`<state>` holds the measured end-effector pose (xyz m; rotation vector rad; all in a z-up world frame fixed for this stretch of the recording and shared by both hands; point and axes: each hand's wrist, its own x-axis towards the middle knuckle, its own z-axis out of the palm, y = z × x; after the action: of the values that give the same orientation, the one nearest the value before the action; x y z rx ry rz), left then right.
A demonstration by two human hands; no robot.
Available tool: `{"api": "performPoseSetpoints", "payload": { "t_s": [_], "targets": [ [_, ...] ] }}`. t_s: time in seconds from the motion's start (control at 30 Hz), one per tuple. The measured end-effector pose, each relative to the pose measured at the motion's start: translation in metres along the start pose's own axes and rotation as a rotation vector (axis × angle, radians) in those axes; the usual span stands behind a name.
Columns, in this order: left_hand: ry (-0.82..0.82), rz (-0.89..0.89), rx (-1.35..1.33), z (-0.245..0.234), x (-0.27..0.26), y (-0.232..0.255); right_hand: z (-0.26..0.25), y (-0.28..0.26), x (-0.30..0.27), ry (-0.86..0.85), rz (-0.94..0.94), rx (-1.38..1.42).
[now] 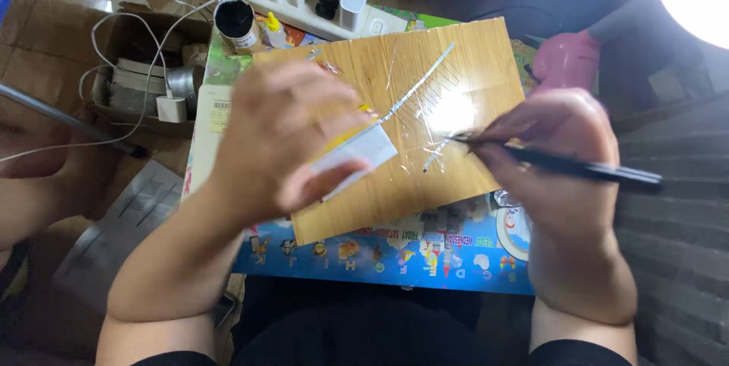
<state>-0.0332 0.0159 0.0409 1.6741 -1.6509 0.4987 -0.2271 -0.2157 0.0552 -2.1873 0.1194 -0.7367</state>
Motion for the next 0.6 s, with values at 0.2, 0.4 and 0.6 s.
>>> {"api": "performPoseSetpoints", "payload": {
  "t_s": [0.2, 0.4, 0.6],
  "targets": [
    [-0.007, 0.151, 0.123, 0.008, -0.011, 0.034, 0.028, -0.031, -0.013, -0.262, 0.095, 0.496],
    [0.195, 0.18, -0.031, 0.01, -0.008, 0.013, -0.006, 0.015, -0.028, -0.047, 0.14, 0.372],
    [0.219, -0.051, -0.1, 0.027, -0.012, -0.01, 0.004, 0.043, -0.028, -0.141, 0.139, 0.152]
  ]
}}
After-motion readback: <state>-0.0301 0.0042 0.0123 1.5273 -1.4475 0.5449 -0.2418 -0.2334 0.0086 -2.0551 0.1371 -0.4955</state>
